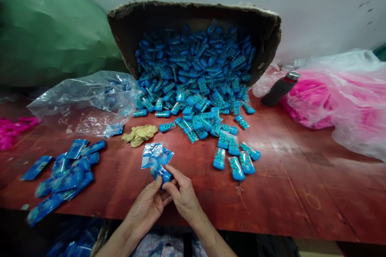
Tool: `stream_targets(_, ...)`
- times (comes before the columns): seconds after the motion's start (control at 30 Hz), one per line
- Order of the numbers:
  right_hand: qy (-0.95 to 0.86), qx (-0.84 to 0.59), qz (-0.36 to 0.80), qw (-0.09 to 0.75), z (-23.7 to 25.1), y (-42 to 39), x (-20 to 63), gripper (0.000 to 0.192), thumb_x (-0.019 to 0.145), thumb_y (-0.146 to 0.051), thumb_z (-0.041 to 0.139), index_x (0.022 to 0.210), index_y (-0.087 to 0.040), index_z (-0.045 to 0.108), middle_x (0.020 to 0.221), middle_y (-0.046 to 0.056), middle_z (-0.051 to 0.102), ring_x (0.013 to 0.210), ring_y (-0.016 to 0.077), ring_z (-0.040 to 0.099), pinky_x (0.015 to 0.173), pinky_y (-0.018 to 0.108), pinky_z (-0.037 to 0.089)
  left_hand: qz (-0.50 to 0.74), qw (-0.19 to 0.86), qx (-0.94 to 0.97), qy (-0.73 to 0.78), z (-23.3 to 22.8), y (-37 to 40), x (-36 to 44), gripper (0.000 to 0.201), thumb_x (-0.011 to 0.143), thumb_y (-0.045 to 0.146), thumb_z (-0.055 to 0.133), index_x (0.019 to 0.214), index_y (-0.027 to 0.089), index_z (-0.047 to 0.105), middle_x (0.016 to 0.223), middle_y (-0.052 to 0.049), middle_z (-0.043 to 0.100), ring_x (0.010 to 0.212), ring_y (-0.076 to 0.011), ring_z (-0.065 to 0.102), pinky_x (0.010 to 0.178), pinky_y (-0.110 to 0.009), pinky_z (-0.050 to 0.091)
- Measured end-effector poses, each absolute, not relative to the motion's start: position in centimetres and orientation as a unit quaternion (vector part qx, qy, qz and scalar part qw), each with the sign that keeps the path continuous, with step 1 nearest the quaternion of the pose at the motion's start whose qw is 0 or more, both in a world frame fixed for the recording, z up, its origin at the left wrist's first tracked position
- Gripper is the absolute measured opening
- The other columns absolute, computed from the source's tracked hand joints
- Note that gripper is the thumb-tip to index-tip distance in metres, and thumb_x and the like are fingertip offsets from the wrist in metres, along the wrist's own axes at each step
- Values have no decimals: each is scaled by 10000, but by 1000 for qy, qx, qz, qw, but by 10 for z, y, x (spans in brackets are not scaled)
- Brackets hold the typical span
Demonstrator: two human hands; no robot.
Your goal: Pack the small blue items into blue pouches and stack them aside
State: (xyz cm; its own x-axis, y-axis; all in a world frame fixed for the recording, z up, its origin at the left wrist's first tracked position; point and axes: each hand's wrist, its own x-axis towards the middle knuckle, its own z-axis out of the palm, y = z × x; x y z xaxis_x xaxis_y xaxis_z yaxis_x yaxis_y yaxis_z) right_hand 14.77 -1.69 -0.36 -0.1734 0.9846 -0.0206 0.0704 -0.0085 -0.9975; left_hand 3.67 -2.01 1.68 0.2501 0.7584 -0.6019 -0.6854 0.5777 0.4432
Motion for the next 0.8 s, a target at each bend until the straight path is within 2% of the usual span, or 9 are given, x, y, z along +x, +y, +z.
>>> stream_targets(0.13,-620,-466,487,402,2,-10,153,368,799,-211,525,1164,-252,512,910,10,573,761,135,531,725,253,432,544,716,-2,436,29,-4,-3,271,828,278,431,742,122,636,668,-82,691,757,-215,657,724,-369,520)
stream_targets(0.2,-662,-486,427,379,5,-1,158,321,811,-227,517,1132,-240,526,899,18,563,761,140,527,725,263,430,630,653,-12,421,37,5,-32,388,846,386,340,844,127,628,734,-92,695,833,-233,643,726,-395,524)
stream_targets(0.27,-704,-512,351,345,7,11,160,304,816,-247,519,1120,-233,521,933,36,563,830,166,519,768,292,416,673,603,-15,429,41,10,-55,498,835,458,303,906,68,604,794,-133,689,847,-225,638,702,-355,534)
stream_targets(0.4,-743,-597,208,217,5,37,147,238,805,-303,540,1022,-206,551,945,70,561,909,224,493,777,338,392,614,640,-18,462,32,7,-56,314,841,285,366,895,82,599,670,-89,676,739,-207,654,687,-366,529)
stream_targets(0.5,-730,-648,162,142,0,51,131,119,799,-264,539,885,-187,569,916,87,560,890,244,491,738,348,379,537,690,-9,485,17,1,-31,168,800,194,447,817,125,600,573,-43,645,679,-208,654,689,-376,516)
stream_targets(0.67,-727,-645,177,154,-5,57,124,75,800,-154,485,801,-180,555,870,90,569,859,232,499,716,331,369,504,679,52,532,7,2,-4,109,734,161,553,839,144,576,585,-24,639,570,-153,630,587,-277,502)
stream_targets(0.8,-743,-603,216,195,1,46,134,98,791,-116,465,789,-186,533,830,43,577,819,175,514,721,270,378,511,634,135,564,8,6,2,316,617,198,685,897,155,546,656,-3,630,480,-93,564,446,-198,430)
